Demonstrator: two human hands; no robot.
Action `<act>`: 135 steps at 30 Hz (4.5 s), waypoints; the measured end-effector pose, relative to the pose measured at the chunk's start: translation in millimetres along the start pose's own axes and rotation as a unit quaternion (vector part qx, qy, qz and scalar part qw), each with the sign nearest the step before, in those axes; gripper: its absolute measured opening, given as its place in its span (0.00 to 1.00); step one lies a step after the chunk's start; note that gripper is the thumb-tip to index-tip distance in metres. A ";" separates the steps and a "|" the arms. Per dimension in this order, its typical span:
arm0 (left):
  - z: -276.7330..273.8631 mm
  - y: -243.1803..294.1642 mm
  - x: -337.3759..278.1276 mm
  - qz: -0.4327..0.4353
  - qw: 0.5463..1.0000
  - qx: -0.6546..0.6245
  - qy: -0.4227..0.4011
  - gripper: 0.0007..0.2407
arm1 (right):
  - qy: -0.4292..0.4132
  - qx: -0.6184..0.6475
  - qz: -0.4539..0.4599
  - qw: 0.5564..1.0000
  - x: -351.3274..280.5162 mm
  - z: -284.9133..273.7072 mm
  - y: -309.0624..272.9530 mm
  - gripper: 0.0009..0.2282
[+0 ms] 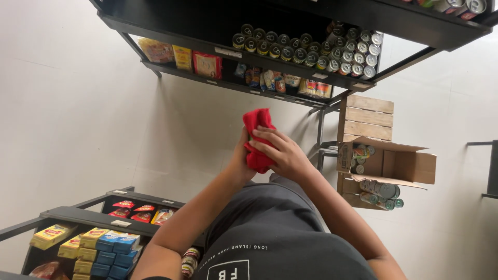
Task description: Wiping canned food items with a cloth and placing them onto grocery store shelves.
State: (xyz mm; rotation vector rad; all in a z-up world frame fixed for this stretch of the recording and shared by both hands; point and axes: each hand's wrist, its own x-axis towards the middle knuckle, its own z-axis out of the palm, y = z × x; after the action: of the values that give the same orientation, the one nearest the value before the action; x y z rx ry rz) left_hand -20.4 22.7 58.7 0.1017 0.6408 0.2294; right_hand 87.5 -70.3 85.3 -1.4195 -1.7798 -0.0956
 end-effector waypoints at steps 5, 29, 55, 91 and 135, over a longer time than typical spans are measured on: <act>-31.9 -18.4 27.8 0.096 0.983 0.141 0.075 0.22 | 0.068 -0.091 -0.027 0.993 -31.7 21.2 1.9 0.12; 5.4 -26.6 20.7 0.028 0.811 0.580 -0.074 0.38 | 0.062 0.082 0.352 0.930 -57.6 -24.2 10.7 0.14; 28.1 -54.0 81.7 0.311 0.768 0.541 -0.143 0.15 | 0.043 0.561 0.586 0.583 -132.4 -28.2 72.6 0.21; 8.2 171.5 184.1 -0.183 0.844 0.494 -0.101 0.26 | 0.574 0.154 0.591 0.545 77.5 76.2 63.3 0.02; -111.4 164.8 103.5 -0.155 0.874 0.455 -0.067 0.39 | 0.621 0.113 0.539 0.558 82.1 128.3 -49.1 0.07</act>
State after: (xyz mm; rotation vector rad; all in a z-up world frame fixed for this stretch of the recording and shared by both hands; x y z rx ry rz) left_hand -36.8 210.3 -63.1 0.9119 0.5710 -0.4110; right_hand -24.9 43.2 75.2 -1.3664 0.3577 -0.1453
